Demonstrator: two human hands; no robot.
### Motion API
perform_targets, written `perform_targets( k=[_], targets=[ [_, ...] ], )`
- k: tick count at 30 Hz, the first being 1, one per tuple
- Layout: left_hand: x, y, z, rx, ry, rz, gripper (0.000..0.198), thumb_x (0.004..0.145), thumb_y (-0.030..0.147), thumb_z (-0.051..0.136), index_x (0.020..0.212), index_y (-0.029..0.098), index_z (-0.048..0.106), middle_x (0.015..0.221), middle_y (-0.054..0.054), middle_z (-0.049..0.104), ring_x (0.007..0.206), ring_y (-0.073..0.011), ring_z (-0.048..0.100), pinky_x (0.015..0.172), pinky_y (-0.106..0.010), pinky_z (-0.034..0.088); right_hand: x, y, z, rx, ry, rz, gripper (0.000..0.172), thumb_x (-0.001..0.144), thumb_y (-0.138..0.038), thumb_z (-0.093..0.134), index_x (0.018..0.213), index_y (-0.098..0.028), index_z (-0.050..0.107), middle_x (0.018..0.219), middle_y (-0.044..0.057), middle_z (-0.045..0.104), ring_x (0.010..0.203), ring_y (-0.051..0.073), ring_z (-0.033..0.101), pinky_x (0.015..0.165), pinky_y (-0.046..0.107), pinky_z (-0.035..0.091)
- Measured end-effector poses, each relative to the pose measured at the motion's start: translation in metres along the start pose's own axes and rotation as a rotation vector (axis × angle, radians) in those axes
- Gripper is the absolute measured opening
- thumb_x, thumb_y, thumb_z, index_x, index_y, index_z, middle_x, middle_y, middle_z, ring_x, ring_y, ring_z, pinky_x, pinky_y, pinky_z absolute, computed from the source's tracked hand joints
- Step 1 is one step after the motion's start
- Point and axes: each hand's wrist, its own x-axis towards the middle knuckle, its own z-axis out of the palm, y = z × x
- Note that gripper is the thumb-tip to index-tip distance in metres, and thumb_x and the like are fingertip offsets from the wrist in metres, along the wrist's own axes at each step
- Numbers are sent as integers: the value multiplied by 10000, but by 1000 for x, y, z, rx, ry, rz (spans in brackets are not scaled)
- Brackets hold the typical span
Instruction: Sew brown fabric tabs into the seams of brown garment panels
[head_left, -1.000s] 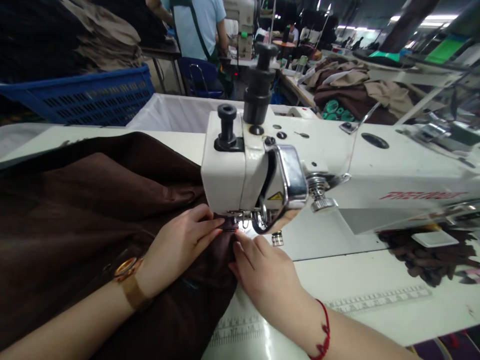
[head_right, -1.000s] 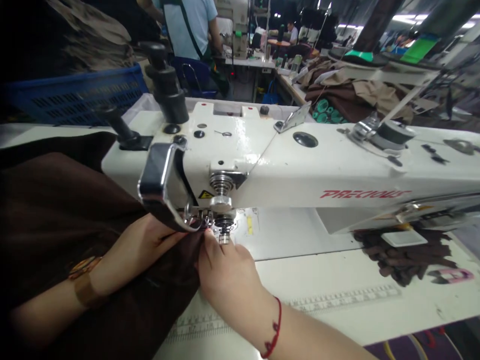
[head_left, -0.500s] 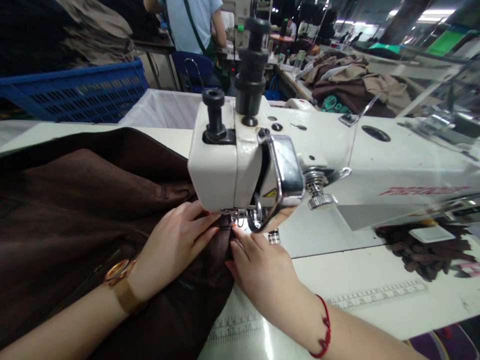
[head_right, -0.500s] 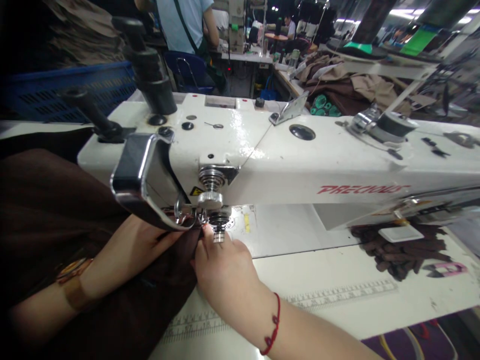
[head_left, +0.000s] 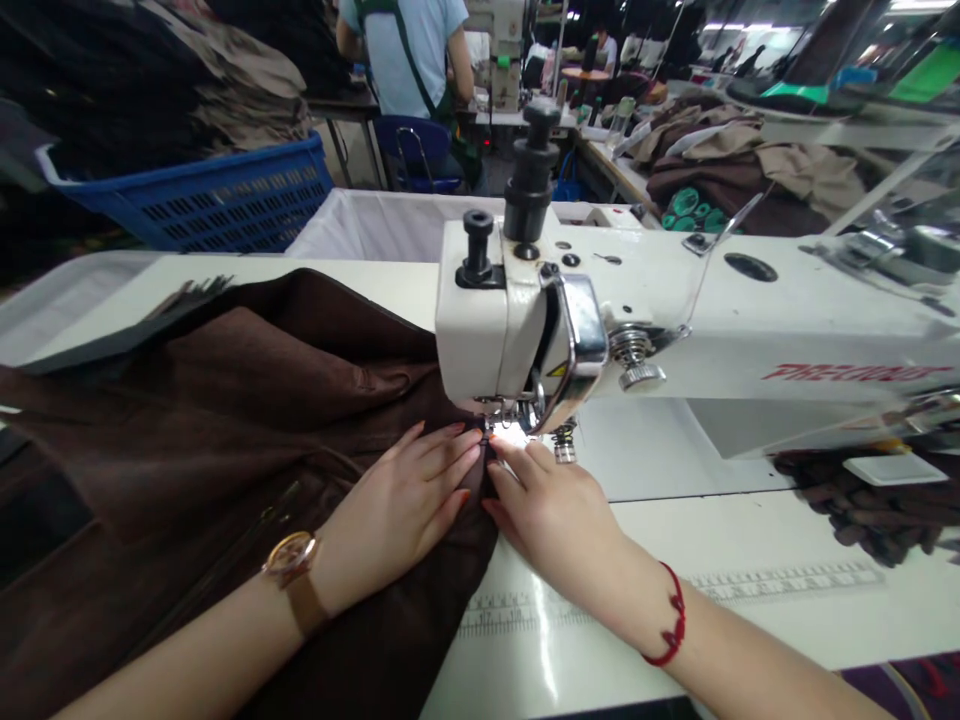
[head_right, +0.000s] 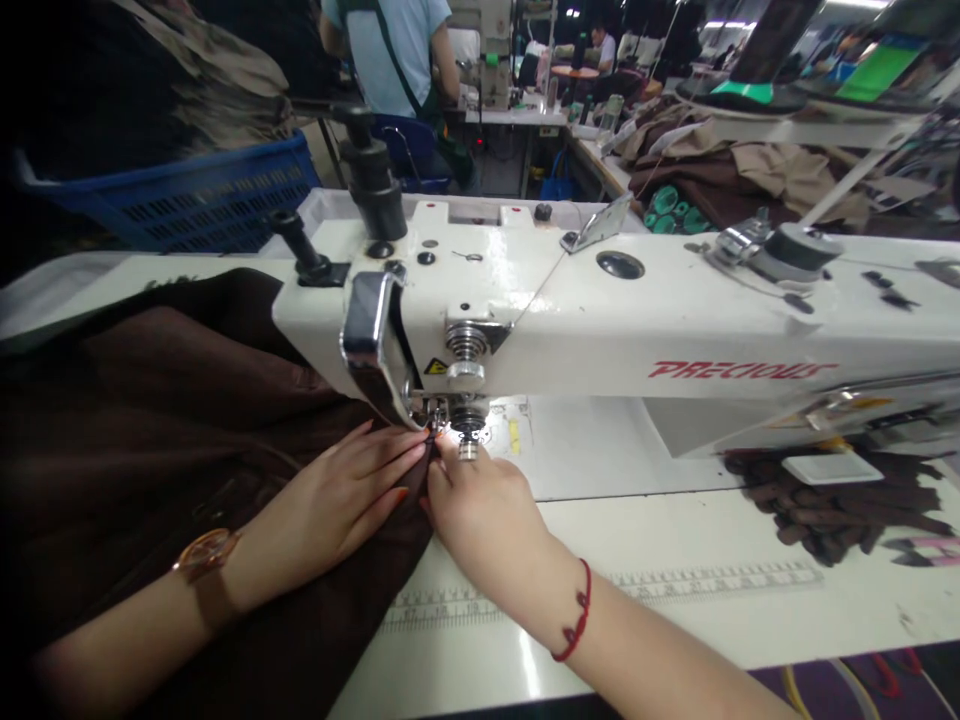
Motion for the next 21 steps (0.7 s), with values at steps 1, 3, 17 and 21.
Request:
perform_targets(
  k=[1,3,17,21],
  targets=[
    [1,1,-1,-4,-1,0,395,945,202,443,1337,163,476,1393,-86,520,1281,-229,467,1097,-515,362,0,0,-1,2,-6,-1,155,847,-236,621,971,-143,635,1197,112,633,882,247,614,599,352,522],
    [2,0,-2,-11,-2,2,401,938,195,453,1338,168,475,1388,-82,524,1283,-227,465,1095,-508,367,0,0,-2,-3,-7,1,153,850,-235,622,971,-143,636,1197,114,634,875,243,620,601,355,525],
    [9,-7,-3,-33,-21,-8,405,932,192,434,1333,158,480,1378,-63,533,1282,-210,467,1105,-478,369,-4,8,1,129,39,15,193,891,-247,557,1036,-158,649,1287,89,602,988,256,612,688,354,525],
    [15,-13,-2,-8,9,11,391,922,191,456,1304,131,510,1358,-78,549,1287,-231,456,1084,-489,394,-7,31,6,346,213,128,199,940,-270,490,918,-183,668,916,64,704,804,193,627,671,310,483]
  ],
)
